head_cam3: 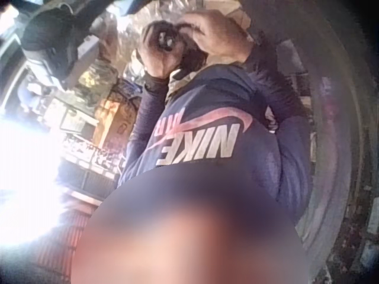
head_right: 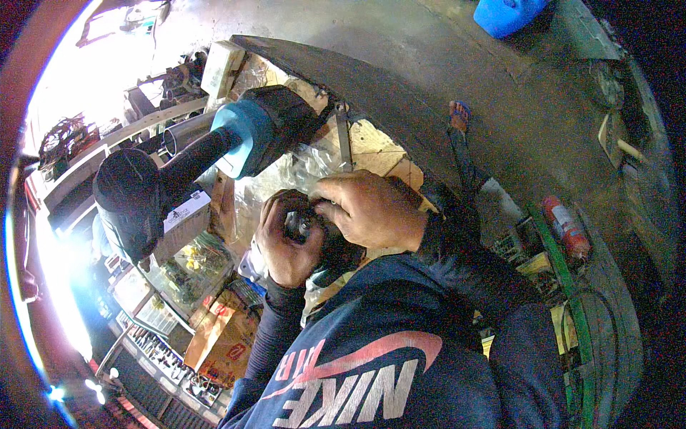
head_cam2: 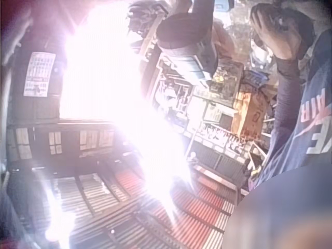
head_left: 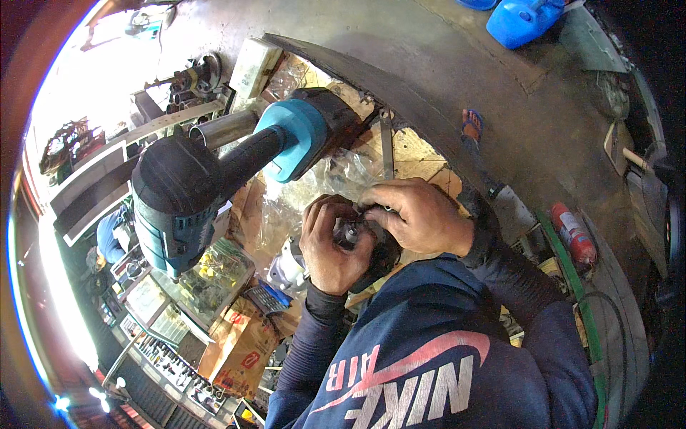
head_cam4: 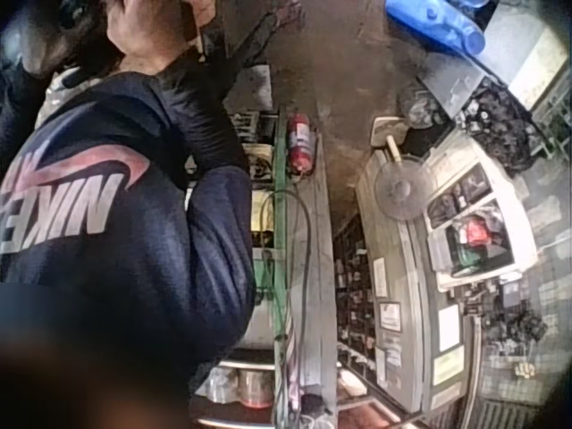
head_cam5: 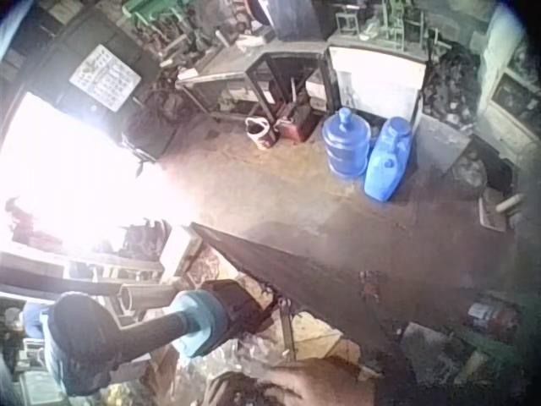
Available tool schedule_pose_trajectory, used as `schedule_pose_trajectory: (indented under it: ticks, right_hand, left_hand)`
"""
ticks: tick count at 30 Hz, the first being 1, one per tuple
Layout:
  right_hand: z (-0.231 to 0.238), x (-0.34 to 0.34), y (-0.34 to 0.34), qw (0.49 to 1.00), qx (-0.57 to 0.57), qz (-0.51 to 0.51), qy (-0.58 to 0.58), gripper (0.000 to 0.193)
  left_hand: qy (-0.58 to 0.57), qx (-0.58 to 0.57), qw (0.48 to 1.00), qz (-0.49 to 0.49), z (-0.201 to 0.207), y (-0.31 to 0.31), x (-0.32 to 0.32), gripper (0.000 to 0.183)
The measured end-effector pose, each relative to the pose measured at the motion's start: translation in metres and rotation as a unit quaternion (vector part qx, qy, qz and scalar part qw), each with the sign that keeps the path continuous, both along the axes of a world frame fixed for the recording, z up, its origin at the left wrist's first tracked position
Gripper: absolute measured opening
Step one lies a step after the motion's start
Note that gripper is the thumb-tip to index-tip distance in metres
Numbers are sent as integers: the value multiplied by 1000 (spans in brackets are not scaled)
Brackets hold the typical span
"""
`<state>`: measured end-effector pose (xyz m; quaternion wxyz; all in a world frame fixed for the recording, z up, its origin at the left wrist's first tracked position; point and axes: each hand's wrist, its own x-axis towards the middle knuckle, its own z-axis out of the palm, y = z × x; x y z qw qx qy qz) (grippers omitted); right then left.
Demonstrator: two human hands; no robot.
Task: The person uses a cordless impact wrench to tighten bolts on a cylindrical motor component. They repeatedly attach and detach the socket, reposition the motor, and tighten fasteners on different sides of the housing.
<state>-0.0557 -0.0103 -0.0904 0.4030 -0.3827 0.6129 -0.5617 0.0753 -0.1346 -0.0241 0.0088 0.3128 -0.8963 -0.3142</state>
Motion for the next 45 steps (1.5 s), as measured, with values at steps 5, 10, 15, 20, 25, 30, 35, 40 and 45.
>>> schedule_pose_trajectory:
  ticks: [5, 10, 15, 20, 25, 30, 35, 40, 45]
  right_hand:
    - [0, 0, 0, 1000, 5, -6, -26, 22]
    - [-1, 4, 1, 998, 34, -17, -57, 24]
    - [-1, 7, -2, 997, 39, -38, -62, 23]
    - [-6, 7, -2, 997, 29, -25, -71, 24]
    - [-8, 5, 1, 994, 11, 21, -104, 34]
    - [-1, -7, 15, 993, 32, 3, -111, 54]
    - [1, 11, 23, 954, 36, -88, -284, 54]
    - [-1, 29, 16, 965, 34, -157, -207, 43]
    - [11, 36, 17, 945, 91, -274, -156, 44]
  left_hand:
    - [-11, 12, 1000, 12, 0, -1, 1, 27]
    - [-9, 14, 1000, 15, -1, 0, 2, 26]
    - [-11, 17, 1000, 14, 0, -1, 2, 26]
    - [-1, 12, 1000, 5, 0, 0, 2, 26]
    - [0, -21, 1000, -20, -1, 0, 5, 27]
    - [23, -33, 998, -44, -1, -2, 9, 31]
    - [22, -46, 998, -47, -3, 1, 8, 31]
    - [38, -46, 997, -40, -1, 3, 7, 30]
    - [33, -47, 997, -47, -1, 3, 8, 30]
